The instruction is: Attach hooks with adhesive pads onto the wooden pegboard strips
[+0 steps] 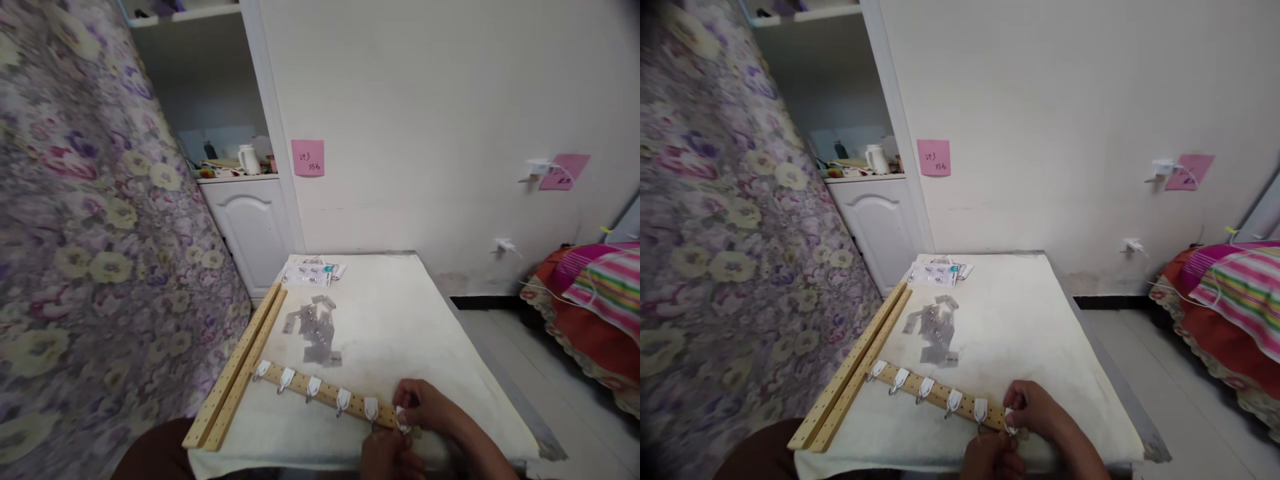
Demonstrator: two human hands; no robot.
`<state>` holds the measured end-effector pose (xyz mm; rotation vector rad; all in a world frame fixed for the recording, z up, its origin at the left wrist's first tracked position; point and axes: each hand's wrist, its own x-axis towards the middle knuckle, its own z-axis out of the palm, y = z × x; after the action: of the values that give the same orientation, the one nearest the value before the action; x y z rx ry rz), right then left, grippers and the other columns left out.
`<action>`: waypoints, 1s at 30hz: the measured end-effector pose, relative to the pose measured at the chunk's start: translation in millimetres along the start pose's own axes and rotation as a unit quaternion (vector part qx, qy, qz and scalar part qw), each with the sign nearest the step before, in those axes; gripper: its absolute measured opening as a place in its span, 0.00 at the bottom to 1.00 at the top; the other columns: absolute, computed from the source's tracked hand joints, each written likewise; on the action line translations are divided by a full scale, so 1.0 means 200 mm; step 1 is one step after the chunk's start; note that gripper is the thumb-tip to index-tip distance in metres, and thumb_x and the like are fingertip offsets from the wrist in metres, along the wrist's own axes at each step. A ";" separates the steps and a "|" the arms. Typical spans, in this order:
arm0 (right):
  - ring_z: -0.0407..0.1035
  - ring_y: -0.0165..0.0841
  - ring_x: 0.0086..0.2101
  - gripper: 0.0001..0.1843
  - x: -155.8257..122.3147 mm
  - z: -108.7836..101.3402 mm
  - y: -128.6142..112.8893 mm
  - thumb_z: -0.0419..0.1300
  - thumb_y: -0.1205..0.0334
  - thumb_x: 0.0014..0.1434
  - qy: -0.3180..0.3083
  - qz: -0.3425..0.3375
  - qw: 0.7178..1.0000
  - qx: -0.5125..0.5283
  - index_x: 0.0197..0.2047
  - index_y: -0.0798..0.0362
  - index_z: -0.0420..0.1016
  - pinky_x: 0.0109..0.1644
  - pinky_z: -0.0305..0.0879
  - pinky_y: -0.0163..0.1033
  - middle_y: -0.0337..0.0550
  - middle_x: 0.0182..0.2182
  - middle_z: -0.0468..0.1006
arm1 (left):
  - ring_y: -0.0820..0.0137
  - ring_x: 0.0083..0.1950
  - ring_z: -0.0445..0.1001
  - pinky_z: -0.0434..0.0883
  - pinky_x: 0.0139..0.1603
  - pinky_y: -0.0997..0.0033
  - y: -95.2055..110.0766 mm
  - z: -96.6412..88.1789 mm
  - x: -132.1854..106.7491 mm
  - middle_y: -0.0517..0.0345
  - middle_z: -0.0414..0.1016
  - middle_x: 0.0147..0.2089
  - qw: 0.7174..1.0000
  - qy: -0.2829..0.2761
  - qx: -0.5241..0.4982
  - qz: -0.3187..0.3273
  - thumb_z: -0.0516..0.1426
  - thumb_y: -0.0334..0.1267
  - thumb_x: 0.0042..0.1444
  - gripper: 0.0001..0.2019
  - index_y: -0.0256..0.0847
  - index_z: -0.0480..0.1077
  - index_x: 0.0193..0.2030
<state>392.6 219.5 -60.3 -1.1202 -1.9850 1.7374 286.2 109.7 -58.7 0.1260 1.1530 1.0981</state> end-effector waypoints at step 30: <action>0.65 0.29 0.28 0.14 0.06 0.21 -0.20 0.55 0.73 0.42 0.050 -0.109 0.982 -0.144 0.32 0.53 0.77 0.31 0.58 0.31 0.37 0.25 0.72 | 0.73 0.13 0.65 0.54 0.18 0.74 0.07 -0.20 0.04 0.59 0.70 0.13 0.988 0.002 0.127 0.089 0.57 0.51 0.33 0.17 0.39 0.64 0.25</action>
<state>342.2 199.1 -35.8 -1.0045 -2.2495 1.2913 246.0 105.7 -74.7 0.4332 1.3004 1.1031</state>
